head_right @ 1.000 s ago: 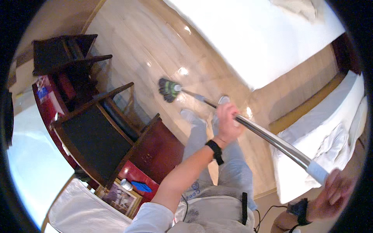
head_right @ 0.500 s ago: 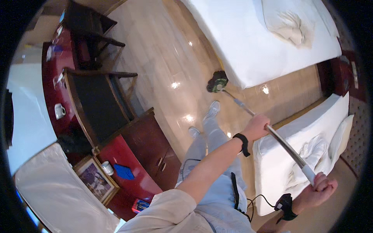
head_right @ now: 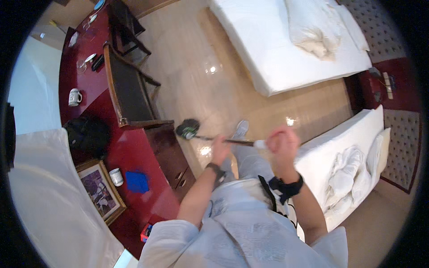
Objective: The person mops a wooden floor in a bedroom using a green electric spin mop. They move the mop back and forth across the floor, navigating around two beds with white linens and a dark wooden nightstand. The person adjusts their grip and position to clean different sections of the room.
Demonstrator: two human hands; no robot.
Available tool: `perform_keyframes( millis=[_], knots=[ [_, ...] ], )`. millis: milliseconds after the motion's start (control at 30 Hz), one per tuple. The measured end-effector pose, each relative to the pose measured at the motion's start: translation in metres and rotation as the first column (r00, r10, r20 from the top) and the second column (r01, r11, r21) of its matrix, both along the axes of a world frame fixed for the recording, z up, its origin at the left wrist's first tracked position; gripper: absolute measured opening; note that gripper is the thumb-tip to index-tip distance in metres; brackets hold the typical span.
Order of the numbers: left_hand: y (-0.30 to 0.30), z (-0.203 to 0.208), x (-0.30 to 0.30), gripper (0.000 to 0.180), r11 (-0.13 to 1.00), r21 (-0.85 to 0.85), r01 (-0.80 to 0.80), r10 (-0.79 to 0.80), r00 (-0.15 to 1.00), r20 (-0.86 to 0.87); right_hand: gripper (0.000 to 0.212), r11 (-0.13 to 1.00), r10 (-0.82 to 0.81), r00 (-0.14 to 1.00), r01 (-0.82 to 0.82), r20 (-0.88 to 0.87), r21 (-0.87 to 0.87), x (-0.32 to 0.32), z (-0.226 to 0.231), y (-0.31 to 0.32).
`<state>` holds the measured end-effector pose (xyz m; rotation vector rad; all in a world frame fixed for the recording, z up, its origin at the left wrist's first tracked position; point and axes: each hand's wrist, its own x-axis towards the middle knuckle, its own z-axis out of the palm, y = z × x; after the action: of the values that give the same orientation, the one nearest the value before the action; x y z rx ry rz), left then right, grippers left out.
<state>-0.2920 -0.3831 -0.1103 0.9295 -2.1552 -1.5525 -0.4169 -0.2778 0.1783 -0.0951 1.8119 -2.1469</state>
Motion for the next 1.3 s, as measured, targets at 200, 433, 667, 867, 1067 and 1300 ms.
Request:
perform_keyframes(
  millis=[200,433,667,867,1067,1300],
  knots=[
    [-0.002,0.004,0.062,0.05,0.999,0.011,-0.045,0.044,0.998,0.047,0.022,0.884,0.452,0.892,-0.446,-0.012,0.138,0.038,0.017,-0.008],
    [0.049,0.01,0.029,0.063,0.998,-0.051,0.045,-0.044,0.999,0.029,0.021,0.918,0.39,0.893,-0.358,-0.225,0.169,0.013,0.046,0.047],
    [0.156,0.052,-0.09,0.058,0.946,0.262,0.189,-0.211,0.976,0.061,0.023,0.999,0.029,0.965,-0.017,-0.26,0.046,-0.061,0.069,0.19],
    [0.268,0.087,-0.184,0.05,0.766,0.183,0.617,-0.627,0.779,-0.005,0.022,0.935,-0.213,0.878,0.31,-0.429,0.17,-0.098,0.089,0.305],
    [0.343,0.091,-0.285,0.026,0.421,0.293,0.859,-0.864,0.478,-0.16,0.022,0.909,-0.169,0.784,0.359,-0.597,0.213,-0.107,0.106,0.374],
    [0.388,0.135,-0.351,0.021,0.243,-0.088,0.966,-0.97,0.239,-0.049,0.019,0.79,-0.019,0.781,0.394,-0.624,0.47,-0.143,-0.019,0.374]
  ],
)
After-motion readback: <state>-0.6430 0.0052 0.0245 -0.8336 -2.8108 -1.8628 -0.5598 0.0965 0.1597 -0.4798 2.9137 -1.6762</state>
